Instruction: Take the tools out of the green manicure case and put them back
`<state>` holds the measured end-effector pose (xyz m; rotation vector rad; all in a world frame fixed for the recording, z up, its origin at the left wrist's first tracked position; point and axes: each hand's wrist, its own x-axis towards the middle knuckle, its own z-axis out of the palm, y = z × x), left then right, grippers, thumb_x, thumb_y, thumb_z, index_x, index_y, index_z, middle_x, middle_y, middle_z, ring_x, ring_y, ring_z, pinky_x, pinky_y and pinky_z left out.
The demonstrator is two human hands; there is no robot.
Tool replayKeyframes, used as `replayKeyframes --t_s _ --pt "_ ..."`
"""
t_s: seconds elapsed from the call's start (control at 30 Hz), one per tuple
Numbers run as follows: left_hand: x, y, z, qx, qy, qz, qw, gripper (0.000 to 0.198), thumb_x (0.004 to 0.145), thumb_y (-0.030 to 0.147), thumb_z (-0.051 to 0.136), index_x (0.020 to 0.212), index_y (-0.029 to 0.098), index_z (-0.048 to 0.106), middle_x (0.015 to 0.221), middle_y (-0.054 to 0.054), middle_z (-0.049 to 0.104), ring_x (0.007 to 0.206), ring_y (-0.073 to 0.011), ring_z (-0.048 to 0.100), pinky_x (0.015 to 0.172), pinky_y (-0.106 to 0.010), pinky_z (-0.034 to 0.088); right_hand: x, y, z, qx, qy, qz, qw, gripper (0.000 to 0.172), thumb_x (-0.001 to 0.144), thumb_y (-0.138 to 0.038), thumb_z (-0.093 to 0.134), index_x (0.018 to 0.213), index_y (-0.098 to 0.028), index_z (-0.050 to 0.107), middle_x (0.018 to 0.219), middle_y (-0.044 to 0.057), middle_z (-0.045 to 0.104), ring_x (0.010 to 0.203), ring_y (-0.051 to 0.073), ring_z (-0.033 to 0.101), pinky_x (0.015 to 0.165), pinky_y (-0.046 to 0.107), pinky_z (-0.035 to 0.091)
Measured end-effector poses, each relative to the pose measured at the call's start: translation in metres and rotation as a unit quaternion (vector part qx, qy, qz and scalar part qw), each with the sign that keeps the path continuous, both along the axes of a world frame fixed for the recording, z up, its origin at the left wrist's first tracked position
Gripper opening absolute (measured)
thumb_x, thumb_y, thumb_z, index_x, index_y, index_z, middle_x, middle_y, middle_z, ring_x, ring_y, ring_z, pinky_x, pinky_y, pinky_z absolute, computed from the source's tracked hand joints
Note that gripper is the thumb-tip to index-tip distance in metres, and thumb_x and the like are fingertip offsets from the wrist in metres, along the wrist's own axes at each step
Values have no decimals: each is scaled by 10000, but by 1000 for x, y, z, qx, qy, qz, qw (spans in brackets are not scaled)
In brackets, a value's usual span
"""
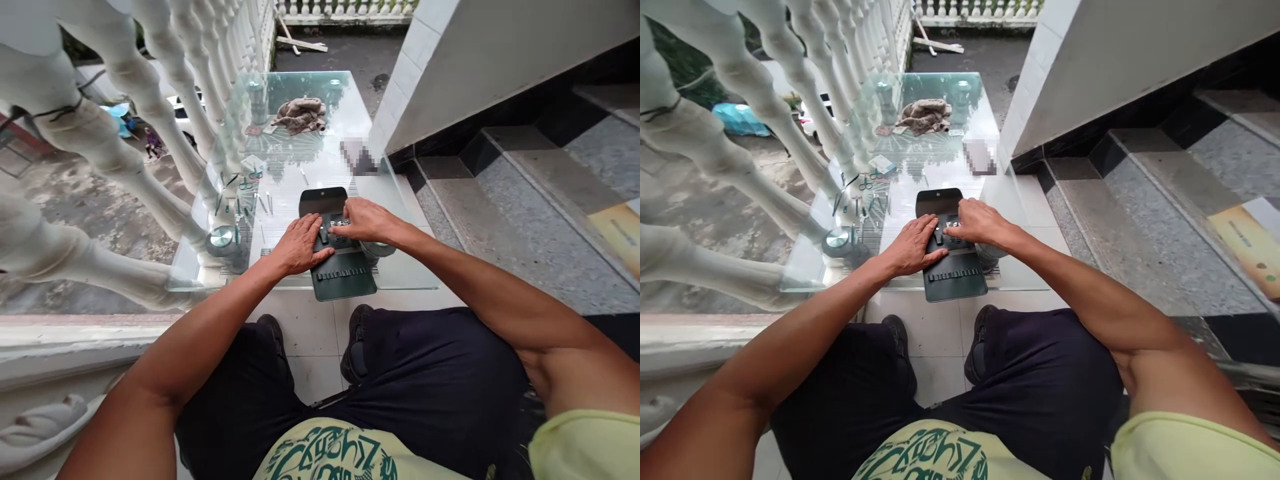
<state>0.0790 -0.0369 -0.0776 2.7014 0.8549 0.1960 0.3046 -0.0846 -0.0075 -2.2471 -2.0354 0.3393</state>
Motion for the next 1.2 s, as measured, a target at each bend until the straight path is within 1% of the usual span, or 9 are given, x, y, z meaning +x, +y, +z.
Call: replayKeyframes --t_s 0.1,0.3,0.5,0.6,0.7,0.83,0.93,1.03,1.2 --pt "1 -2 4 -6 16 2 1000 955 1109 692 532 1817 75 364 1924 -226 316 1810 -372 265 1481 -512 197 1 3 9 36 56 2 998 248 1024 -465 765 984 -224 718 1021 120 806 933 299 728 777 400 506" --pt "1 -5 9 -20 38 0 999 975 1126 693 502 1831 43 326 1939 -236 264 1823 -371 220 1485 -513 176 -12 13 27 117 97 33 988 181 1021 -316 689 914 -207 786 946 102 819 895 267 726 815 398 515" --pt "-5 -1 22 26 -24 22 999 774 1172 609 476 1769 118 452 1867 -225 437 1764 -338 368 1470 -552 187 -3 14 24 172 108 31 979 209 1008 -321 663 891 -213 797 940 116 819 895 286 727 878 437 547" --pt "-20 18 39 65 -72 77 992 566 1184 498 491 1631 175 617 1720 -203 624 1624 -340 551 1404 -554 318 11 8 18 176 107 9 979 228 1002 -321 656 824 -222 760 892 110 804 874 284 718 870 438 543" --pt "-53 50 56 85 -115 194 971 403 1143 361 540 1436 176 747 1559 -178 736 1458 -347 669 1302 -532 444 24 2 13 168 103 -13 980 258 993 -322 650 763 -233 726 835 102 782 855 281 713 827 421 528" --pt "-116 89 66 68 -151 388 907 334 1073 236 532 1217 206 831 1294 -127 842 1287 -322 744 1197 -458 527 34 0 10 159 109 -36 981 266 977 -351 666 739 -246 721 779 105 769 857 307 728 771 417 515" --pt "-150 102 63 47 -156 485 859 307 1007 195 574 1130 189 855 1177 -111 865 1144 -295 783 1100 -382 569 37 1 8 157 118 -48 979 271 976 -368 687 735 -251 726 745 104 755 859 320 734 762 420 512" --pt "-160 104 56 28 -163 511 843 288 967 177 602 1071 168 871 1110 -110 877 1060 -284 797 1014 -350 591 36 2 7 150 125 -44 980 283 982 -351 697 717 -252 714 735 95 745 850 313 734 782 420 509" --pt "-149 105 52 20 -167 489 856 274 928 223 649 1069 171 878 1074 -107 876 1034 -289 795 997 -367 593 36 -1 4 143 128 -33 981 264 991 -319 676 742 -244 715 758 88 754 815 294 724 788 420 503"
